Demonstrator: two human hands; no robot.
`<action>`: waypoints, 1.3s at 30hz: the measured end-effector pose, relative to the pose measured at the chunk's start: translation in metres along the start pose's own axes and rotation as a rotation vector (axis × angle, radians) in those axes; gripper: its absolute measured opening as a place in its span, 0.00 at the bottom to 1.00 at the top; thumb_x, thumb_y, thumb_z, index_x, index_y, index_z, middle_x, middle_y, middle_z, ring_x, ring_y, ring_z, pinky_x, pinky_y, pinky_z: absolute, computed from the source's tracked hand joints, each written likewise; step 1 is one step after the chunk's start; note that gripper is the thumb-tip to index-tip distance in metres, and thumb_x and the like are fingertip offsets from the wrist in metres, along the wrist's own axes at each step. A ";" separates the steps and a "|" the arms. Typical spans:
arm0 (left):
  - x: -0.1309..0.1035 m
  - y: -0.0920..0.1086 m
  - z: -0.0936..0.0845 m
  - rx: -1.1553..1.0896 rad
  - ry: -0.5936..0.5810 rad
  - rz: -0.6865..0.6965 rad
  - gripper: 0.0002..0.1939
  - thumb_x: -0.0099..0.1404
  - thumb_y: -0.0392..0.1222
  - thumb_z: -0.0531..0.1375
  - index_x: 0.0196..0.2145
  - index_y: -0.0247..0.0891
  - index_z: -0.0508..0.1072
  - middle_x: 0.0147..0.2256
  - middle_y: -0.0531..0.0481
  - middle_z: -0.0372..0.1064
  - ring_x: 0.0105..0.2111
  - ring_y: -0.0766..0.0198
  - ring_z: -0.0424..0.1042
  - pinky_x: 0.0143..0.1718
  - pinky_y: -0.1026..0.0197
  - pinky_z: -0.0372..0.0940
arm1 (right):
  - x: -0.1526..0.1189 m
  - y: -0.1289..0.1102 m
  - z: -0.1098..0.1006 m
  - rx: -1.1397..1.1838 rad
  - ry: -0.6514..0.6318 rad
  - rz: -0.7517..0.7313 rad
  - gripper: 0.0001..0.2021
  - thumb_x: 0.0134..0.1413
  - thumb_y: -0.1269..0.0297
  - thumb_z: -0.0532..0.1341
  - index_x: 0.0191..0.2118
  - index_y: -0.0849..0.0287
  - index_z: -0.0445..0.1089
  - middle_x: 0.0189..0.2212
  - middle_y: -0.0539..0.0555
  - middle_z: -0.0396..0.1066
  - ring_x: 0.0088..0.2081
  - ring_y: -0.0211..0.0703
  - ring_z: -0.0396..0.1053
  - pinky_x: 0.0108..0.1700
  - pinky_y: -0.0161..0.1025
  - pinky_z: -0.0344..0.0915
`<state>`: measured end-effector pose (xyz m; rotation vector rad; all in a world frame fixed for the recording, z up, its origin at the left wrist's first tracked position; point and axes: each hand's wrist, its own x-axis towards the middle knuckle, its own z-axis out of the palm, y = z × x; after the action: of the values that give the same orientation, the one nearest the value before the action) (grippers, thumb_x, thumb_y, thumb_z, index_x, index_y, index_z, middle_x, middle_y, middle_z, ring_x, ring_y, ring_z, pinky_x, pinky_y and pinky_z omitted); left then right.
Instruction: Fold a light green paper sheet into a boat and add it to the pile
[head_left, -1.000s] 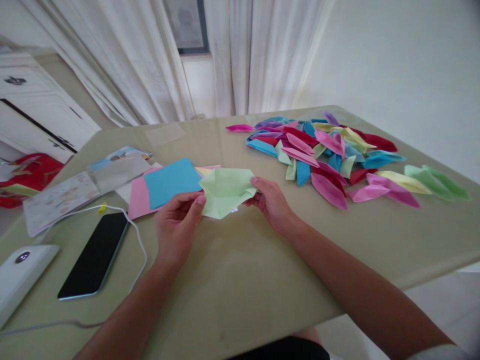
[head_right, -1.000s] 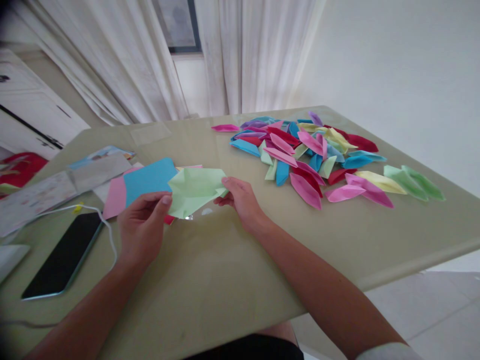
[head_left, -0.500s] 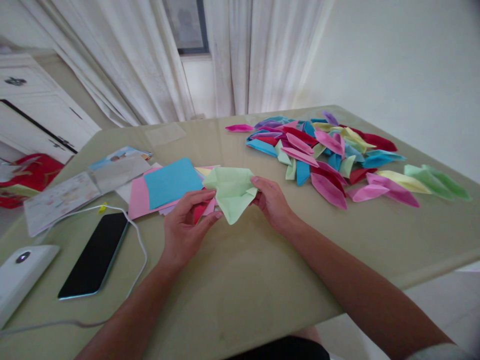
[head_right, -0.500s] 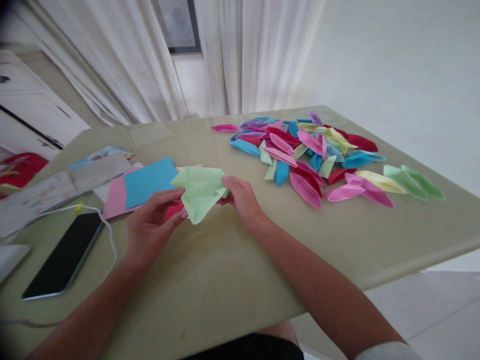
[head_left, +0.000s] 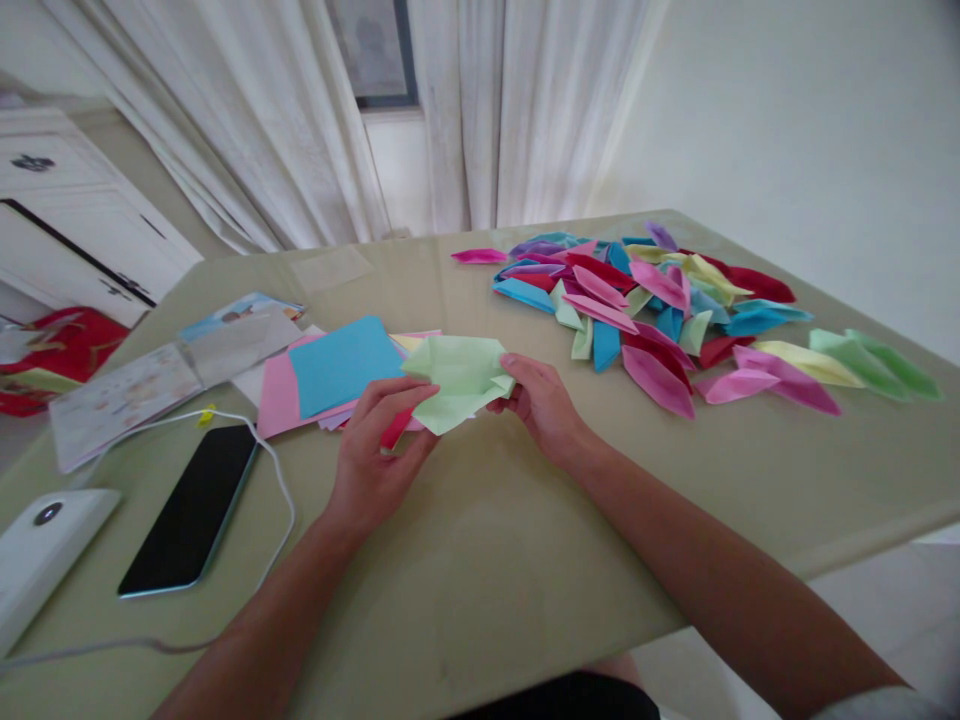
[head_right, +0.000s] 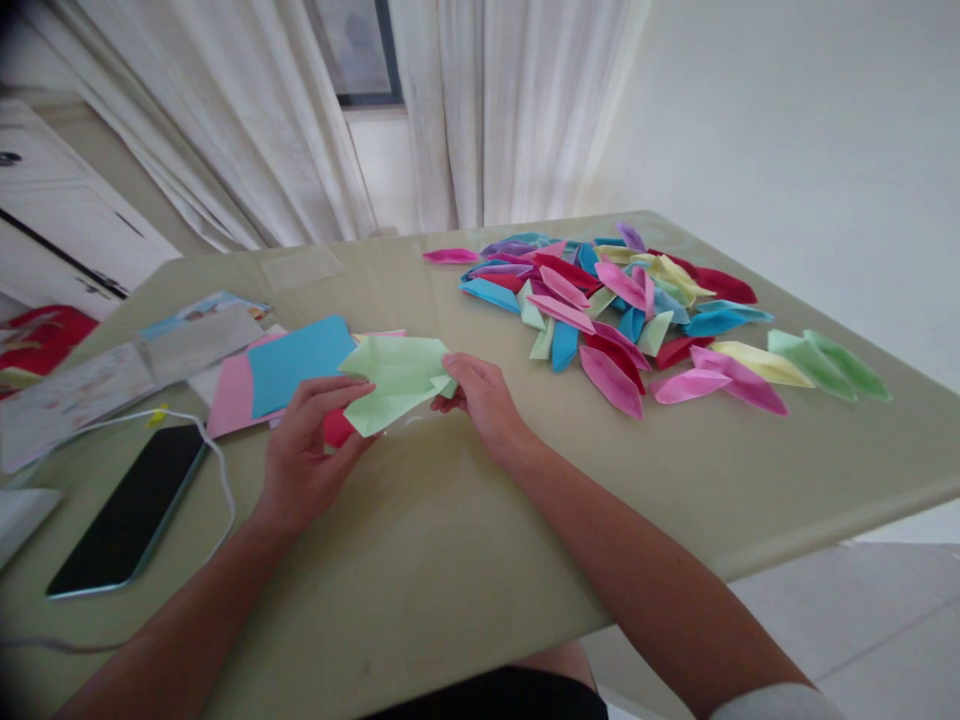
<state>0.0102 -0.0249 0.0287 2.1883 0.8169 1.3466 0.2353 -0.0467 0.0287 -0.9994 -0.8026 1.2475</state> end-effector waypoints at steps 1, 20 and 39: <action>0.000 0.000 0.000 -0.009 -0.002 0.015 0.21 0.67 0.37 0.69 0.56 0.50 0.79 0.52 0.45 0.75 0.54 0.52 0.75 0.58 0.47 0.70 | 0.000 0.000 0.000 0.003 0.002 -0.001 0.18 0.54 0.46 0.71 0.32 0.59 0.77 0.27 0.52 0.75 0.27 0.40 0.70 0.30 0.38 0.69; -0.002 -0.002 0.002 -0.106 0.127 -0.238 0.13 0.67 0.42 0.70 0.49 0.44 0.83 0.47 0.46 0.81 0.48 0.55 0.80 0.54 0.53 0.74 | 0.000 -0.001 0.000 -0.010 0.010 0.005 0.18 0.54 0.46 0.71 0.32 0.59 0.77 0.26 0.51 0.74 0.25 0.39 0.70 0.29 0.37 0.70; -0.002 -0.010 0.005 -0.210 0.130 -0.304 0.09 0.68 0.42 0.67 0.45 0.41 0.76 0.42 0.48 0.75 0.41 0.60 0.76 0.43 0.60 0.72 | 0.000 -0.002 -0.005 -0.100 -0.016 -0.115 0.18 0.61 0.46 0.67 0.33 0.58 0.77 0.28 0.51 0.74 0.28 0.39 0.71 0.31 0.37 0.68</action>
<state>0.0116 -0.0190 0.0188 1.7511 0.9643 1.3611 0.2404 -0.0473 0.0293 -1.0108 -0.9296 1.1270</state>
